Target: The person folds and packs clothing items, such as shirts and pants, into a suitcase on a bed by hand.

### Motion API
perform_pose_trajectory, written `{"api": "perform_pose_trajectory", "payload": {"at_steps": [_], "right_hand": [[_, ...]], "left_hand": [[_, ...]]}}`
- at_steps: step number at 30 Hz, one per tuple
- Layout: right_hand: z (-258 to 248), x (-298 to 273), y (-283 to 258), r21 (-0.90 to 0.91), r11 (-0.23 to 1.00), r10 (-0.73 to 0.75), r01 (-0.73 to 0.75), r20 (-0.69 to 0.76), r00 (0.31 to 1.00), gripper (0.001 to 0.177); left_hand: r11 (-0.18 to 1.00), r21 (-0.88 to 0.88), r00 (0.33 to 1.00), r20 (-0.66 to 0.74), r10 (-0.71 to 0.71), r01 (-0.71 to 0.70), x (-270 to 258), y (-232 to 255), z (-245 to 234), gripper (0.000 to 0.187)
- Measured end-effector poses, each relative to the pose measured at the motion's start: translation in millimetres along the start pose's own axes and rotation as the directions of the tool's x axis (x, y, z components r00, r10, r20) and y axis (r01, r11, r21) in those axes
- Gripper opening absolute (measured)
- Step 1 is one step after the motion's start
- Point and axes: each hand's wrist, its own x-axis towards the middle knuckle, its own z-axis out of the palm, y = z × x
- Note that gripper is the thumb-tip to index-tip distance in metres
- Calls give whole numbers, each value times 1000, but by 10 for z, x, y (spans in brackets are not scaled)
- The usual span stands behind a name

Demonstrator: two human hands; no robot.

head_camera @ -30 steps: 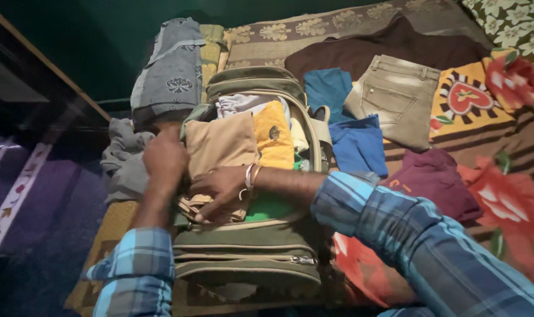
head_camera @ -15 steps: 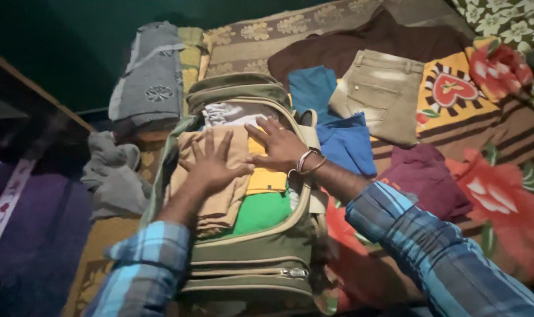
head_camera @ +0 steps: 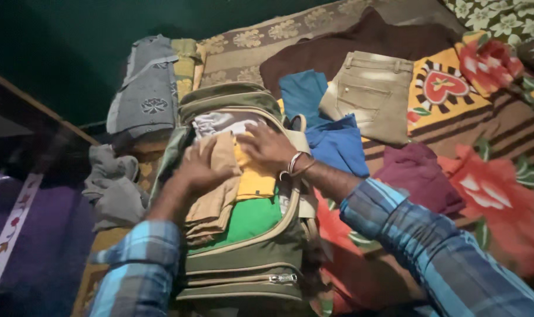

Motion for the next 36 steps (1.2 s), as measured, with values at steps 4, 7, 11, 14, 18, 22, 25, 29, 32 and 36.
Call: {"api": "perform_pose_trajectory", "payload": {"at_steps": [4,7,11,14,18,22,25,29,32,36], "right_hand": [[-127,259,285,180,931,343,-317,-138,929,49],[-17,486,615,-5,959,282,-283,-32,959,48],[506,692,959,-86,971,228,-221,81,970,18],[665,888,1181,-12,986,167,-168,-66,984,12],[449,718,1373,221,942,303,-254,-230,925,8],[374,680,1219,155,952,284,-263,-141,948,9],[145,765,983,96,978,200,-184,-201,959,16],[-99,689,419,378,923,0,71,-184,983,49],[-4,647,33,452,887,44,-96,125,991,63],[154,448,-71,300,815,353,-496,422,835,85]], "left_hand": [[998,59,1000,-25,-4,5,-80,467,-272,113],[993,120,1000,-3,-4,4,129,729,-221,107],[969,247,999,-26,29,-22,244,731,-49,105],[972,234,999,-9,41,-38,332,671,-28,106],[957,270,993,-17,118,-109,306,657,84,112],[973,225,999,29,36,-42,481,684,58,108],[978,206,1000,-1,22,-21,522,576,78,110],[871,378,898,-181,402,-314,680,314,317,106],[853,445,931,-101,351,-273,753,256,403,101],[935,351,995,-66,74,-47,621,363,389,85]]}}
